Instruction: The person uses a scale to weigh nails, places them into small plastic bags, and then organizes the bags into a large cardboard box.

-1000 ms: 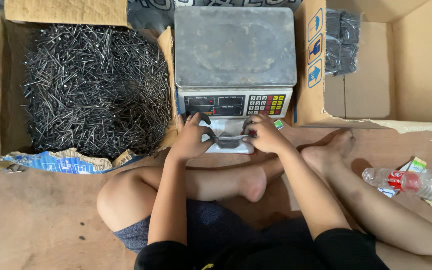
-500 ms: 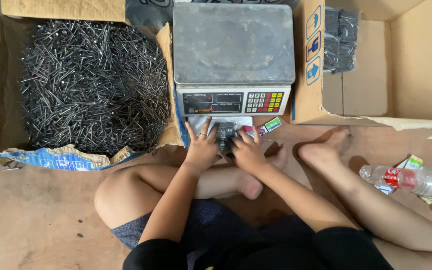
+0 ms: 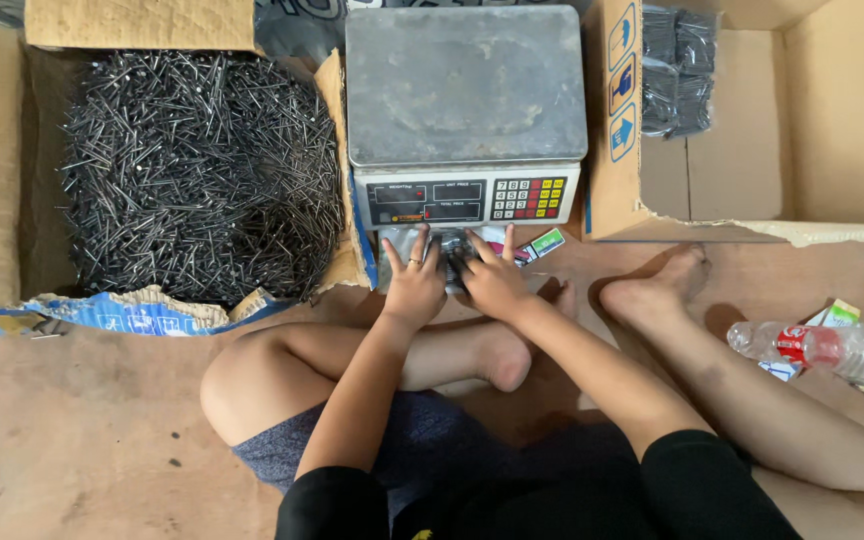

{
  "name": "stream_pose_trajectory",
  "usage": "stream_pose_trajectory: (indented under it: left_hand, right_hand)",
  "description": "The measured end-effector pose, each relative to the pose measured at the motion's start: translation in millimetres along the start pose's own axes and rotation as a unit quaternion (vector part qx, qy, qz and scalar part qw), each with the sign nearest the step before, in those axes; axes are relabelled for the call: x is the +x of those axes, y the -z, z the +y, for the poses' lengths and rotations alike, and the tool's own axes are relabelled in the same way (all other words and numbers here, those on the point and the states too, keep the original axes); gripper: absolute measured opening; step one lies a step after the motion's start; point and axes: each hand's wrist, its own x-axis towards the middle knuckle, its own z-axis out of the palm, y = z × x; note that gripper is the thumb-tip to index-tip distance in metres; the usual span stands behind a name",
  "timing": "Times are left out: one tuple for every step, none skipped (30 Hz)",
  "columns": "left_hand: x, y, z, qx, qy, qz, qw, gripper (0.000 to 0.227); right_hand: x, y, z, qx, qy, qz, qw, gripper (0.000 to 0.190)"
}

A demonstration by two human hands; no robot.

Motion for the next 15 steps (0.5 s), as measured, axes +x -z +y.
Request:
stream_pose_trajectory:
  left_hand:
    - [0,-2,1,0.000,-0.001,0.001,1.000,0.037]
    - [0,-5,2,0.000,0.000,0.005,1.000,0.035]
    - [-1,-7,2,0.002,0.002,0.009,1.000,0.034]
    - [-1,-11,4,0.003,0.002,0.010,1.000,0.034]
    - [-1,-16,5,0.012,0.003,0.031,0.999,0.028]
    - [-1,-20,6,0.020,0.003,0.051,0.998,0.023]
    - [-1,-20,5,0.022,0.003,0.052,0.998,0.023]
    - [-2,-21,5,0.014,-0.005,0.069,0.998,0.018]
    - [-1,-21,4,0.007,-0.013,0.086,0.996,0.013]
    - [1,-25,-1,0.009,-0.013,0.087,0.996,0.013]
    - [1,-28,-2,0.001,-0.016,0.114,0.993,0.011]
    - [1,-31,-3,-0.006,-0.018,0.140,0.990,0.009]
    - [1,-29,-4,-0.008,-0.020,0.140,0.990,0.009]
    - [2,-26,-4,-0.001,-0.019,0.137,0.990,0.013]
    - [4,-24,-5,0.006,-0.019,0.134,0.991,0.016]
  right_hand:
    - [-2,-5,4,-0.001,0.000,0.000,1.000,0.025]
    - [-4,-10,8,0.013,0.008,0.003,1.000,0.021]
    - [-5,-16,12,0.028,0.019,0.006,0.999,0.018]
    - [-5,-15,13,0.027,0.019,0.006,0.999,0.018]
    - [-5,-16,14,0.030,0.020,0.014,0.999,0.019]
    - [-4,-16,14,0.033,0.022,0.021,0.999,0.019]
    - [-4,-15,14,0.033,0.022,0.022,0.999,0.019]
    - [-3,-15,14,0.036,0.015,0.024,0.999,0.019]
    - [-2,-15,15,0.038,0.008,0.027,0.999,0.020]
    - [1,-10,12,0.037,0.009,0.029,0.999,0.020]
    - [0,-4,8,0.026,0.004,0.015,1.000,0.020]
    - [0,2,4,0.015,-0.001,0.002,1.000,0.021]
    - [2,4,-1,0.014,-0.003,0.001,1.000,0.021]
    - [3,5,-6,-0.020,-0.007,-0.023,1.000,0.026]
    - [6,7,-10,-0.055,-0.010,-0.047,0.997,0.033]
